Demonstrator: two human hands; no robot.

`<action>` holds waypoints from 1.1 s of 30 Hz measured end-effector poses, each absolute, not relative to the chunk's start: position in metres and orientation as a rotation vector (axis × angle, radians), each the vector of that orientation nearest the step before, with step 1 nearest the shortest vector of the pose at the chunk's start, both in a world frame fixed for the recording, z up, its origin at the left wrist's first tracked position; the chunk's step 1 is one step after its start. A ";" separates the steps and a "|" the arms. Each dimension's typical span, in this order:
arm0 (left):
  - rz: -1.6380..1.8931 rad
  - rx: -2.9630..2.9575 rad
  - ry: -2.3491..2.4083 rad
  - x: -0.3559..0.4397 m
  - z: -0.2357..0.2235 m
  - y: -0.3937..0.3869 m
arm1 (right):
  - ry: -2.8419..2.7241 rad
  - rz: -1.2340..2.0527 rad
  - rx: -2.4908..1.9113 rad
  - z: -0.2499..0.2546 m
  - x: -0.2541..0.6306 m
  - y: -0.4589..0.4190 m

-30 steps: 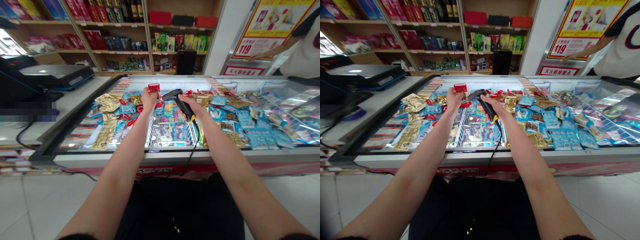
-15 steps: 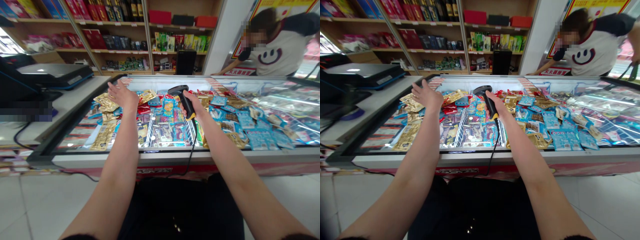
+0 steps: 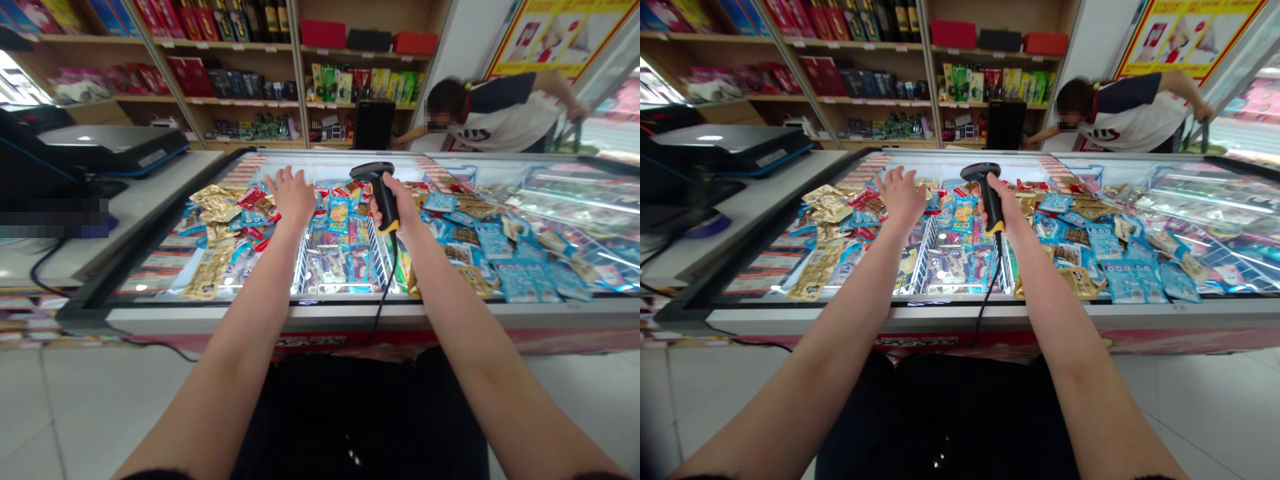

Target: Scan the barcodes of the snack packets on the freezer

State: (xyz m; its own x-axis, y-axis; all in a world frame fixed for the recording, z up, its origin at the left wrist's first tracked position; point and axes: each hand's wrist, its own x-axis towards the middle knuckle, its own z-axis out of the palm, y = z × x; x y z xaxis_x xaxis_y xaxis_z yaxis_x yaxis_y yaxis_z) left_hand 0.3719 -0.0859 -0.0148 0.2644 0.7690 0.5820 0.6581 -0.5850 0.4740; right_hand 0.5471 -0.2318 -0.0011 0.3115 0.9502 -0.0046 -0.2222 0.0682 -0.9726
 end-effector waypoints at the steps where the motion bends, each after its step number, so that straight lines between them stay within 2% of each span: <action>1: 1.161 2.463 1.223 0.382 -0.019 -0.093 | -0.815 1.049 -1.137 0.000 0.548 -0.232; 6: 0.758 2.761 0.610 0.426 -0.044 -0.125 | -0.751 1.025 -1.112 0.001 0.548 -0.232; 13: 0.370 2.959 0.722 0.426 -0.055 -0.129 | -0.701 1.047 -1.067 0.000 0.549 -0.228; 17: 0.388 2.965 0.826 0.420 -0.048 -0.123 | -0.694 1.063 -1.089 0.002 0.547 -0.229; 24: 0.687 2.687 1.254 0.441 -0.052 -0.125 | -0.712 1.043 -1.081 0.000 0.547 -0.229; 33: 0.607 2.453 1.332 0.445 -0.040 -0.116 | -0.709 1.045 -1.092 -0.004 0.546 -0.227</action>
State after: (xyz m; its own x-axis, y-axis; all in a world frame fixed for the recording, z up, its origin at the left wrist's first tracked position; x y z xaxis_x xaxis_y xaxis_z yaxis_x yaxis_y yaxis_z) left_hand 0.4446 -0.1157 -0.0395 0.4852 0.8446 0.2265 0.7249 -0.5333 0.4360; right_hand 0.5463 -0.2269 -0.0043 0.3714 0.9281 -0.0272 -0.3177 0.0995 -0.9429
